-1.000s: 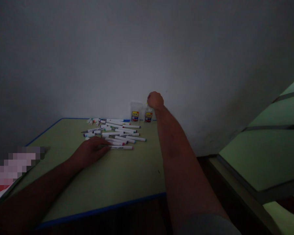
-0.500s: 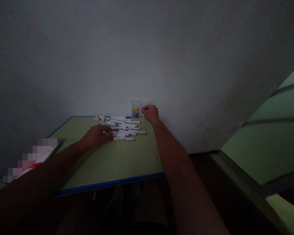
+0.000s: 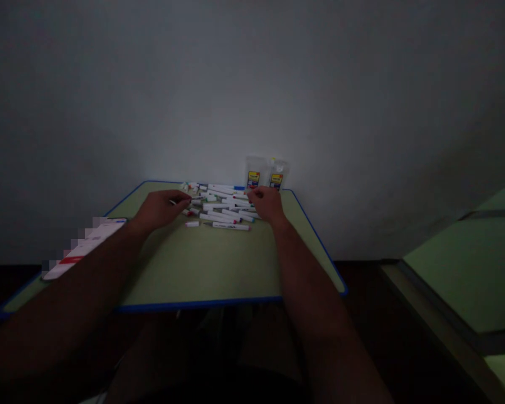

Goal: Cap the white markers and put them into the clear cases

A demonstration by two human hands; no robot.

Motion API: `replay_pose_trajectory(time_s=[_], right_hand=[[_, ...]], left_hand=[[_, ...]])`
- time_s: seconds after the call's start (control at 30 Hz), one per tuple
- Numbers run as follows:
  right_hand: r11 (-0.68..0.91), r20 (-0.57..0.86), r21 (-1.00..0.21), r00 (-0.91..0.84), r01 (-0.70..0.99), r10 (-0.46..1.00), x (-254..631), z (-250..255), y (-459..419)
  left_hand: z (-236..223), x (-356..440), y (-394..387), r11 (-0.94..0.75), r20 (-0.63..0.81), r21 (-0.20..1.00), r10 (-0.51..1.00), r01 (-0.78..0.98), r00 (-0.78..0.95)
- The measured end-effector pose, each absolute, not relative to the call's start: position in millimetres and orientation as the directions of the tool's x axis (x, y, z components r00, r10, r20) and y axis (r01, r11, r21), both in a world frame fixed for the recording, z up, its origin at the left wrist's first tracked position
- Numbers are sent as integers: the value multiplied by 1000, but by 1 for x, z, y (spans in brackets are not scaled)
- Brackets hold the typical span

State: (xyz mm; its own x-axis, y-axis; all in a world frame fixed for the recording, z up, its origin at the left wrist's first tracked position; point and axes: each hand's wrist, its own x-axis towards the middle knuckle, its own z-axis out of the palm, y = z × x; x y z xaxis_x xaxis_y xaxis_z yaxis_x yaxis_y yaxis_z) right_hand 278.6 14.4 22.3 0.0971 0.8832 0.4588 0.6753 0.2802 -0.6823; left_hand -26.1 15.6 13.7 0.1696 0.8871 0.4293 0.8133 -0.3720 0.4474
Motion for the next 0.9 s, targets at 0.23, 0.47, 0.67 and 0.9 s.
replay_pose_trajectory(time_s=[0.23, 0.47, 0.67, 0.9], right_hand=[[287, 506, -392, -56, 874, 861, 279, 15, 9], [362, 486, -341, -167, 868, 858, 269, 11, 3], [422, 451, -326, -253, 846, 856, 268, 9, 2], [505, 291, -287, -428, 814, 856, 260, 10, -7]], left_hand=[[20, -30, 11, -295, 426, 434, 900, 851, 95], [9, -23, 13, -331, 401, 426, 903, 842, 152], [6, -23, 13, -341, 401, 437, 902, 832, 159], [8, -25, 13, -333, 407, 435, 901, 837, 146]])
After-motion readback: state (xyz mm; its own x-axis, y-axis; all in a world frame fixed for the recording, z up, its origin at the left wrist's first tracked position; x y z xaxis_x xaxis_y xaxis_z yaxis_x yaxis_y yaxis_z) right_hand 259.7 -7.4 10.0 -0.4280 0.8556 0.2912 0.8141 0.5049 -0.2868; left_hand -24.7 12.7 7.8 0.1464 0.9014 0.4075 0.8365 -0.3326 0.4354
